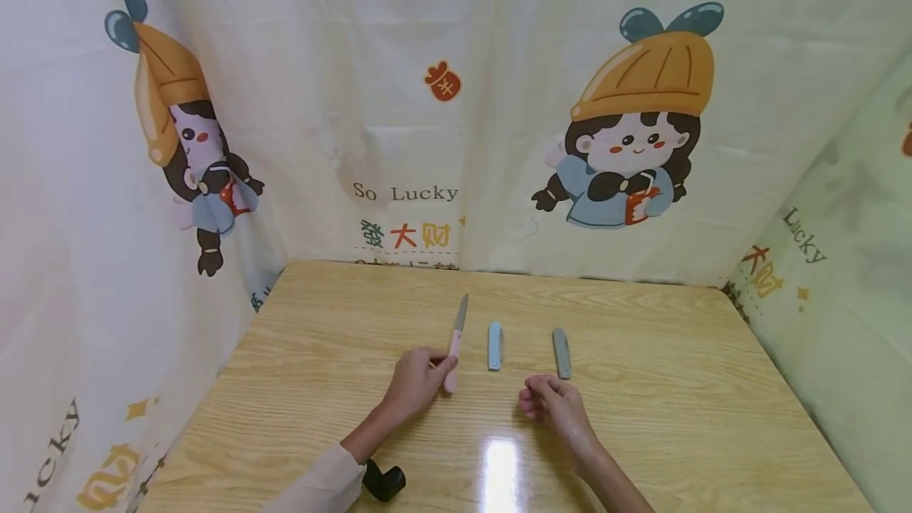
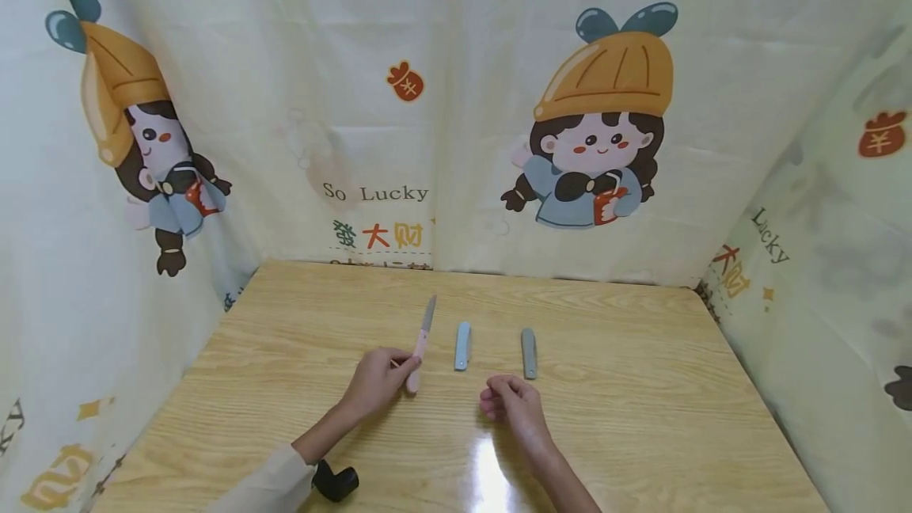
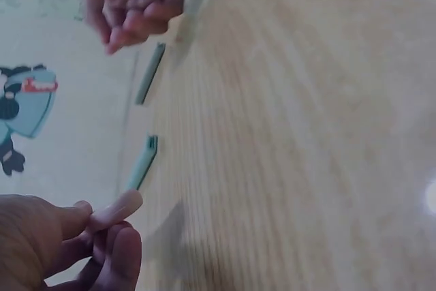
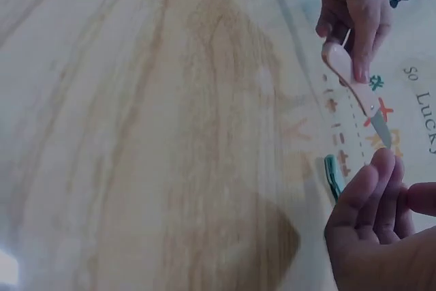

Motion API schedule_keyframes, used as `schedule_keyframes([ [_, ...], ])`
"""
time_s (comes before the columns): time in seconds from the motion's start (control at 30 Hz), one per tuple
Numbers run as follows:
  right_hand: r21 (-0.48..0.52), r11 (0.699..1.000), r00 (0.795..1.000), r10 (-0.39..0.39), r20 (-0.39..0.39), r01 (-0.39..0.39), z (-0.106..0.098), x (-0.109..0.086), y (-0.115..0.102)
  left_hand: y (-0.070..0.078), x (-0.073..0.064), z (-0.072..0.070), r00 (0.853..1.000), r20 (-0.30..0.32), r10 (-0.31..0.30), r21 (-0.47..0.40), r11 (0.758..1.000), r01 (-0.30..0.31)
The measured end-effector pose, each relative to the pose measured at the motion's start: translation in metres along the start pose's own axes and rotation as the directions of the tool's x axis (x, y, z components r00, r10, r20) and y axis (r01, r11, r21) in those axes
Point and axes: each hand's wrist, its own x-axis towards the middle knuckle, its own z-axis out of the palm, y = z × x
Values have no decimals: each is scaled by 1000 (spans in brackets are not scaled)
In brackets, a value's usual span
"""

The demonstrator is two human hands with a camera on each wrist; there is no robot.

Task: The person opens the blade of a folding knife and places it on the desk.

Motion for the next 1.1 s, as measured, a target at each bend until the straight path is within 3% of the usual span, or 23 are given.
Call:
schedule_keyframes([
  [0.17,-63,998,1000,7,26,-5,1,-2,1,-7,10,-4,997,-2,-80,-55,995,79],
  [0.4,-87,996,998,-8,64,14,2,-4,-1,-14,16,-7,990,-41,-136,10,991,137],
  [0.7,-98,994,992,-39,121,51,5,-7,-1,-23,20,-8,985,-126,-119,176,974,140],
  [0.87,-82,996,991,-19,132,30,7,-7,1,-26,21,-4,982,-143,-125,192,970,151],
  [1.1,-80,996,988,-17,151,30,7,-7,0,-26,23,-3,982,-150,-114,148,980,136],
])
